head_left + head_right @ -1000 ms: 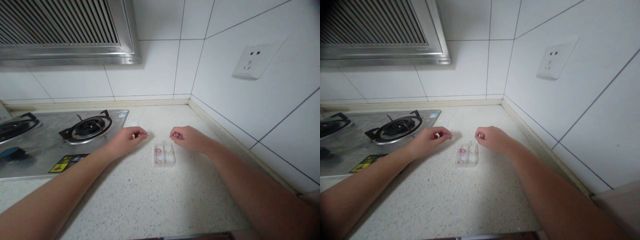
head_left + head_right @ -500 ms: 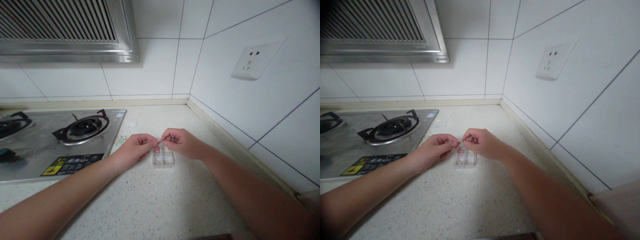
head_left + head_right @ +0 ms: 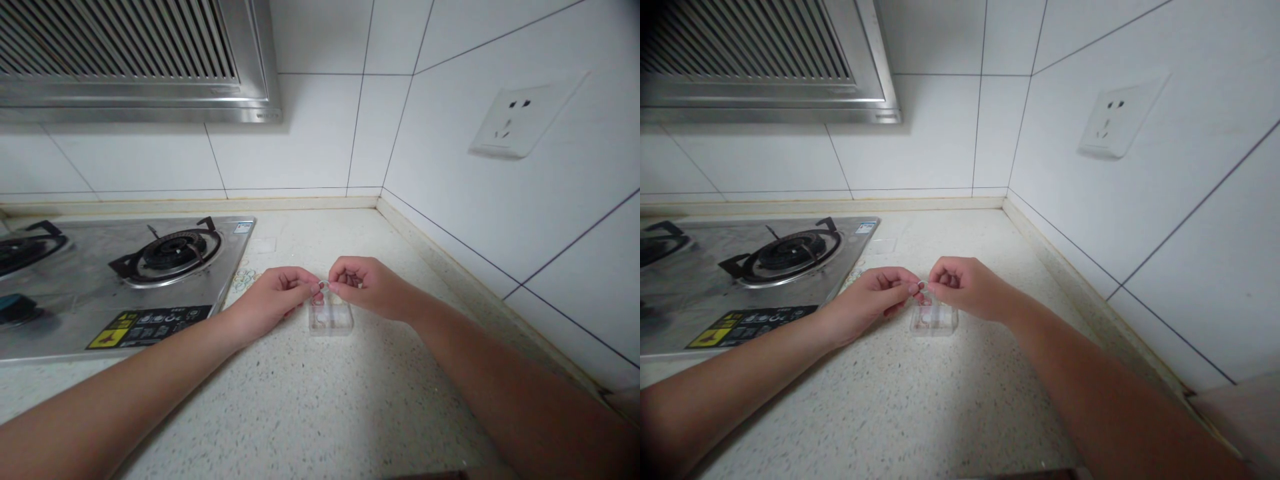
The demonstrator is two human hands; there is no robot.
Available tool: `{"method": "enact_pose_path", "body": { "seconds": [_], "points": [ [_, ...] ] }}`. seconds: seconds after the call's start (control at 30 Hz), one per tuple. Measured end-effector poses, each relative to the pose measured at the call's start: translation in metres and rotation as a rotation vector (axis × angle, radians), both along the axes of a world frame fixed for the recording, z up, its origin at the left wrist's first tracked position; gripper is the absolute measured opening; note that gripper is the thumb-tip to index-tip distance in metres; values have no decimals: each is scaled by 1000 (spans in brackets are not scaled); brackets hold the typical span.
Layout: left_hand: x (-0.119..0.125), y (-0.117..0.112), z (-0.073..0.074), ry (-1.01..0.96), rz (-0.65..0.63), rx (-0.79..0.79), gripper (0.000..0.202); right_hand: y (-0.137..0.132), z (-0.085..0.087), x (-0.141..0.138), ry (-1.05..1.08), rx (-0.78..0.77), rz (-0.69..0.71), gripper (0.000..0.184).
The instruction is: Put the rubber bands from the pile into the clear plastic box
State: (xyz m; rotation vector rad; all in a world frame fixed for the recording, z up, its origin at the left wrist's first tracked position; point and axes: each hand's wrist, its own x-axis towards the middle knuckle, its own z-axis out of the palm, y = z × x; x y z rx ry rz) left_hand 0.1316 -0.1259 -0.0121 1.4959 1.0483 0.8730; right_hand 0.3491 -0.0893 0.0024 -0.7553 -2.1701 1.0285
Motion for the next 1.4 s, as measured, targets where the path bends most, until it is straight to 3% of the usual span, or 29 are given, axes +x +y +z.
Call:
{"method": "enact_pose_path", "body": {
  "seconds": [0.47,1.4],
  "points": [
    [6,-5,11,0,43,57,22,1,-2,0,49,-58,-3,17],
    [4,-7,12,-41,-54,96,20,-5,2,-2,-5,-73,42,19]
  ]
}}
